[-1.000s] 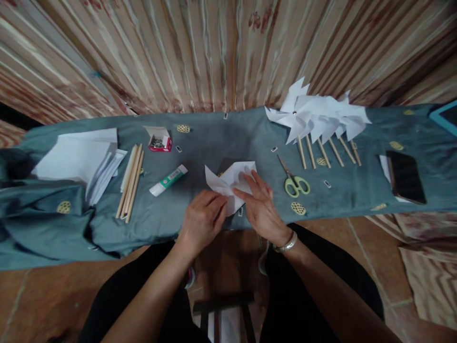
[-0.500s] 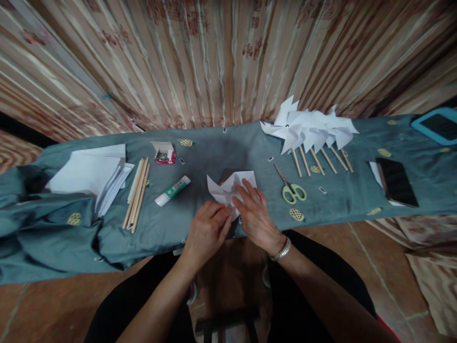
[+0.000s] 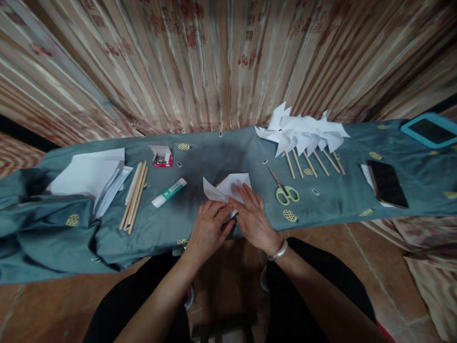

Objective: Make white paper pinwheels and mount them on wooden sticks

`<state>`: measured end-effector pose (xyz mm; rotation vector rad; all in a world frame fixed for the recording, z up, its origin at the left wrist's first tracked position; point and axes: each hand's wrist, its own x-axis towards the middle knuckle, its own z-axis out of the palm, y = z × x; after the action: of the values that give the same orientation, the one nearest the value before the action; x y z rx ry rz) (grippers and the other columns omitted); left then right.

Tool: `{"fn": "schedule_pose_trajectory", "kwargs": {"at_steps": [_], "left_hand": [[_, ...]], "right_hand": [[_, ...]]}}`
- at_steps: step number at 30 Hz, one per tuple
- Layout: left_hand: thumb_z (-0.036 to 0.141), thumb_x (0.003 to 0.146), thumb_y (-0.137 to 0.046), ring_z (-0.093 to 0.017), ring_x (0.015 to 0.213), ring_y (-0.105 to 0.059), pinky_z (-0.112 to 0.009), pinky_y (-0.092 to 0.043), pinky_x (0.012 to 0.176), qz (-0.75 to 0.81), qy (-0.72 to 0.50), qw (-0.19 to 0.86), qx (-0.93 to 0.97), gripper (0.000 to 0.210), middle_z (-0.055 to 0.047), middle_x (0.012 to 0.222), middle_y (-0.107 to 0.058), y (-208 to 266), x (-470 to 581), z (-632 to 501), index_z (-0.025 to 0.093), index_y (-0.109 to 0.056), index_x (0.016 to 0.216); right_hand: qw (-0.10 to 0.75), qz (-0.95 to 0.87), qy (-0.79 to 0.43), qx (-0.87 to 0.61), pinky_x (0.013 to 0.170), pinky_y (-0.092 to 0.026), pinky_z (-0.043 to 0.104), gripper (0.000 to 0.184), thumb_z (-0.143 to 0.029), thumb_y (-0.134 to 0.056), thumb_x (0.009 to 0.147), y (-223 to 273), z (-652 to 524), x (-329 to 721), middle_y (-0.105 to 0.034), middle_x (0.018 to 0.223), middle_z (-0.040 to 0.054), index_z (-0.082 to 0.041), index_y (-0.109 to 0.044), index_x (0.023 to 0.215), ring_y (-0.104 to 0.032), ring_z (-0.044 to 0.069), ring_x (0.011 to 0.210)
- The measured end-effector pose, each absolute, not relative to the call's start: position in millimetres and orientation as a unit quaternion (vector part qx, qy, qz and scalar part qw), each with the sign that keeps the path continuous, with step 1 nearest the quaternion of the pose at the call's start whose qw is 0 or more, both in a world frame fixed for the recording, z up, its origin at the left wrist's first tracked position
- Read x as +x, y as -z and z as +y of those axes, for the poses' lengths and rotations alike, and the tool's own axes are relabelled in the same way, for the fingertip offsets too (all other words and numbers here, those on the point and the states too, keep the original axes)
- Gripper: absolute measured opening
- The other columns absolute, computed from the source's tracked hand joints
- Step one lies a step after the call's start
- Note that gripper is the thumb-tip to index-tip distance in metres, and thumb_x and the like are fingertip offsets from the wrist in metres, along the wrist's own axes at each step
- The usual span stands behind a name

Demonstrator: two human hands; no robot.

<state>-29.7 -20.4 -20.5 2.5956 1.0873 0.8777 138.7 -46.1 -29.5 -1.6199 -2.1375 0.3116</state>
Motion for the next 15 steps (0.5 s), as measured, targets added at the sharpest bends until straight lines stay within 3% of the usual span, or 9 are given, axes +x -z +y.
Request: {"fn": "schedule_pose_trajectory", "kwargs": {"at_steps": [5,10,15], "left_hand": [[0.018,0.087,-0.065,-0.025,0.092,-0.059,-0.037,-0.049,0.075,0.366,-0.291,0.087,0.879,0.02,-0.01,0.099,-0.068,21.8,-30.1,-21.0,0.015,-0.065,0.106],[0.019,0.087,-0.065,-0.025,0.094,-0.059,-0.038,-0.048,0.076,0.368,-0.277,0.09,0.883,0.021,-0.01,0.101,-0.067,21.3,-30.9,-21.5,0.015,-0.065,0.108],[0.018,0.087,-0.064,-0.026,0.094,-0.059,-0.038,-0.048,0.075,0.366,-0.272,0.088,0.886,0.022,-0.011,0.102,-0.068,22.1,-30.9,-22.8,0.014,-0.065,0.109]], "right_hand": [[0.271,-0.75,-0.145,-0.585,0.116,-0.03,0.051,0.055,-0.01,-0.045,0.084,25.2,-37.4,151.0,-0.046,0.151,0.0089,-0.023,-0.056,0.136,-0.03,0.026,0.147],[0.321,-0.706,-0.14,-0.615,0.115,-0.034,0.049,0.055,-0.017,-0.044,0.086,26.8,-7.7,170.3,-0.05,0.146,0.0169,-0.012,-0.05,0.14,-0.041,0.026,0.14],[0.273,-0.717,-0.142,-0.626,0.111,-0.034,0.056,0.056,-0.02,-0.044,0.088,28.6,18.2,178.7,-0.05,0.147,0.0176,-0.012,-0.046,0.143,-0.039,0.031,0.141]]}}
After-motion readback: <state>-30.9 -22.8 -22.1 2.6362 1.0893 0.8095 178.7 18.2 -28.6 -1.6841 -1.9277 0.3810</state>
